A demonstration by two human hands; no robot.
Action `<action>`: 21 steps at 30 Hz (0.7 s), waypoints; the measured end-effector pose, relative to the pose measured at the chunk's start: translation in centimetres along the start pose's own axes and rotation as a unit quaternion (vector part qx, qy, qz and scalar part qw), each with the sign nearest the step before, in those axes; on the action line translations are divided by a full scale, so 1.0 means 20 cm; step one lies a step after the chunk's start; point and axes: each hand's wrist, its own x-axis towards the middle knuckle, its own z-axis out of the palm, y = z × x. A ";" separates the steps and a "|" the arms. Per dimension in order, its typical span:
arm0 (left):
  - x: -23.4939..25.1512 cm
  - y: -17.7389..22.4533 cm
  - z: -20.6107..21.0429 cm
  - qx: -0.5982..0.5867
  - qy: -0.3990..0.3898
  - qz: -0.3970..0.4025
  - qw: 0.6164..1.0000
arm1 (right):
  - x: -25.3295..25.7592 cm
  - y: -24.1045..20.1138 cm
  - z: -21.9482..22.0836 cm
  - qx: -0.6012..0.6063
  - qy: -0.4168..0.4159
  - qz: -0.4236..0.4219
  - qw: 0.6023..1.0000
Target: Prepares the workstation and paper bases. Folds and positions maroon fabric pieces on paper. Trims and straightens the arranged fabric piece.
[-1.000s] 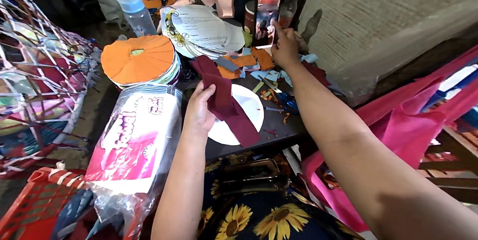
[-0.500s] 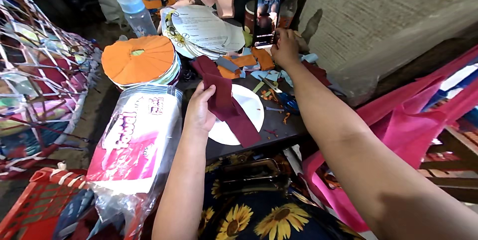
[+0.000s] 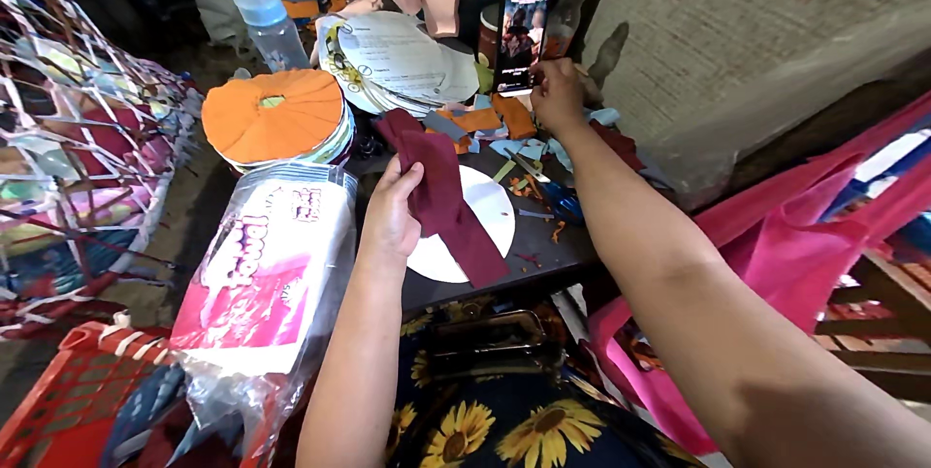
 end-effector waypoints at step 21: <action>0.00 0.01 0.00 -0.020 0.002 -0.017 1.000 | 0.01 -0.01 0.00 0.003 -0.003 0.020 1.000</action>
